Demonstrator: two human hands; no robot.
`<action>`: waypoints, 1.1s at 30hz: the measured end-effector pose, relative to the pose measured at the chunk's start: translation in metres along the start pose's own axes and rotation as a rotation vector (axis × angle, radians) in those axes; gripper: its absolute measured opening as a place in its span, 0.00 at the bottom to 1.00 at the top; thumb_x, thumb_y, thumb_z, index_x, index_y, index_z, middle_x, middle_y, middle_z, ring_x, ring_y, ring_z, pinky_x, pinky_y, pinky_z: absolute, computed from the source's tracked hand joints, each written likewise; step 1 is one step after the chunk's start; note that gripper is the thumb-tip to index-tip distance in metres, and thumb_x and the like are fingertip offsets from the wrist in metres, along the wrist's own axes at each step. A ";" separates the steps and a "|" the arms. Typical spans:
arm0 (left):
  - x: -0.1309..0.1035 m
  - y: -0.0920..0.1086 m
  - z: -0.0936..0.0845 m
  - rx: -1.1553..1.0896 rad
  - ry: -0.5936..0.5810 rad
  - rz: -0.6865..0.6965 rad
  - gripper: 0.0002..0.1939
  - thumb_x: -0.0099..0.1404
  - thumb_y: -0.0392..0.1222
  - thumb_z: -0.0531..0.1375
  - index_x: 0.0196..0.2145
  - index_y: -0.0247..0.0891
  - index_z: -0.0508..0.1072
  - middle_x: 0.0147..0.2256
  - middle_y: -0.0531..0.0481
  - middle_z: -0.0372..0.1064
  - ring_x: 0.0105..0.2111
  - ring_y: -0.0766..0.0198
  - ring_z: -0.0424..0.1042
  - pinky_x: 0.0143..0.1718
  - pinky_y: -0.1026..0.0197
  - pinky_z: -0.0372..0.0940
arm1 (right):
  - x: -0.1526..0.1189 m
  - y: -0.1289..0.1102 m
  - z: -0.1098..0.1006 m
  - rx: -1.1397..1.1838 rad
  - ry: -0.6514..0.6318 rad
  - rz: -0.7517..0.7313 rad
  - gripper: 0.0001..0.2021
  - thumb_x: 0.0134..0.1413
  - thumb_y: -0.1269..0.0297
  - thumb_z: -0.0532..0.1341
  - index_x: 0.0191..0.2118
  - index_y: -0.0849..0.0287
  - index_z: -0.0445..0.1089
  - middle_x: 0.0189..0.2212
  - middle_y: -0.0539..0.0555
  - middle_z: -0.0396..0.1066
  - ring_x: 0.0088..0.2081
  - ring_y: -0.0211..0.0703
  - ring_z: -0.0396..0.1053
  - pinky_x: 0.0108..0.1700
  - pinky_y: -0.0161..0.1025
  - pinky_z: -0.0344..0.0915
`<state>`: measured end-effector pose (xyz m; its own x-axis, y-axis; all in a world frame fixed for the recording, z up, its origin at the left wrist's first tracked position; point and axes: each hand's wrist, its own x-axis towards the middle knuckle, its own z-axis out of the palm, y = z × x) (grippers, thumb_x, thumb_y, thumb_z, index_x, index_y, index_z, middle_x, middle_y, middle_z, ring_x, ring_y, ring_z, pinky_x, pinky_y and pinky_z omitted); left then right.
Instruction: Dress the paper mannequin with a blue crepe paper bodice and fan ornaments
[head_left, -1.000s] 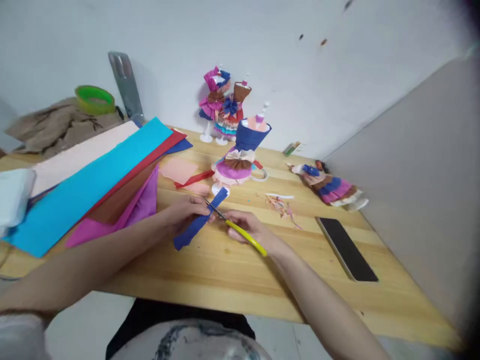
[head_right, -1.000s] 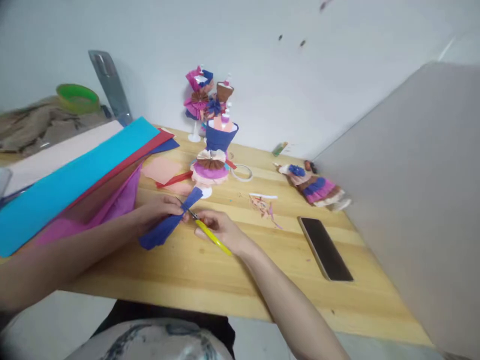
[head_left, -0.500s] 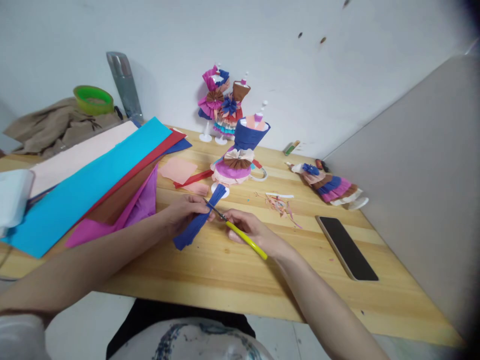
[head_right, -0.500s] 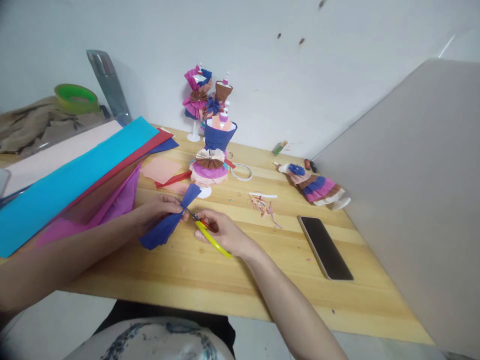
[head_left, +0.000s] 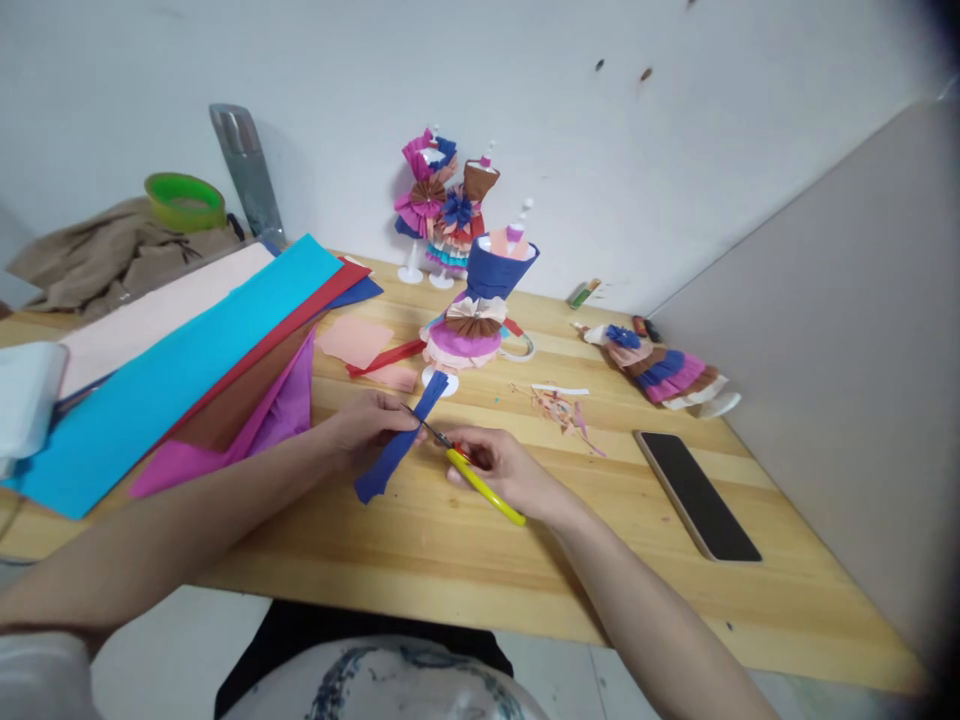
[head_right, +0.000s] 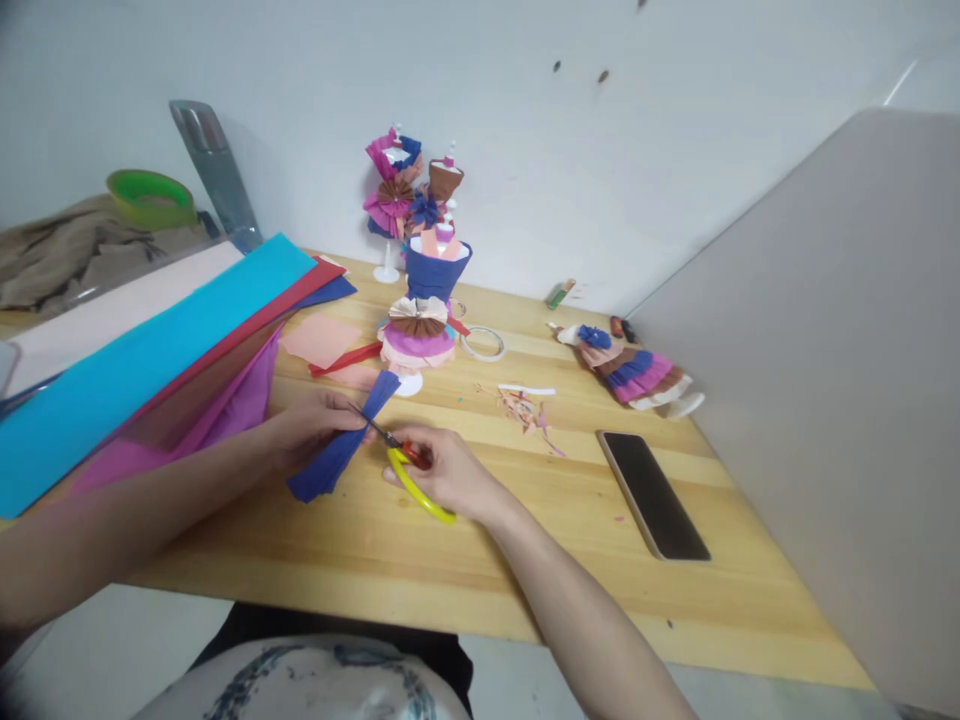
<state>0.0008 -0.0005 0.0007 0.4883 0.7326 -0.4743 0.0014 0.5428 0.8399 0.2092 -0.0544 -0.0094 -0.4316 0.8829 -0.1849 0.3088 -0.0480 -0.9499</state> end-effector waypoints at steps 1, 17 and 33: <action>0.000 0.001 0.000 0.004 -0.001 -0.002 0.05 0.51 0.35 0.66 0.21 0.32 0.80 0.14 0.51 0.67 0.14 0.72 0.59 0.16 0.67 0.50 | 0.000 0.000 0.000 -0.002 0.004 -0.002 0.22 0.46 0.50 0.68 0.41 0.63 0.73 0.24 0.45 0.55 0.25 0.33 0.51 0.28 0.35 0.50; 0.001 -0.001 -0.002 0.069 -0.020 0.006 0.06 0.49 0.38 0.66 0.20 0.32 0.80 0.13 0.52 0.64 0.13 0.73 0.56 0.14 0.67 0.45 | -0.002 0.002 -0.002 0.099 -0.016 -0.005 0.22 0.45 0.48 0.70 0.39 0.63 0.75 0.21 0.43 0.54 0.22 0.29 0.49 0.24 0.32 0.48; 0.000 0.003 -0.001 -0.014 -0.028 -0.071 0.05 0.51 0.34 0.66 0.21 0.30 0.80 0.14 0.51 0.67 0.13 0.73 0.59 0.15 0.68 0.49 | -0.001 -0.001 -0.004 0.076 -0.015 -0.004 0.23 0.43 0.46 0.70 0.35 0.63 0.75 0.20 0.42 0.50 0.22 0.29 0.45 0.23 0.32 0.45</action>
<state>-0.0001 0.0014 0.0030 0.5114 0.6802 -0.5251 0.0246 0.5992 0.8002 0.2128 -0.0534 -0.0075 -0.4453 0.8763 -0.1841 0.2424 -0.0800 -0.9669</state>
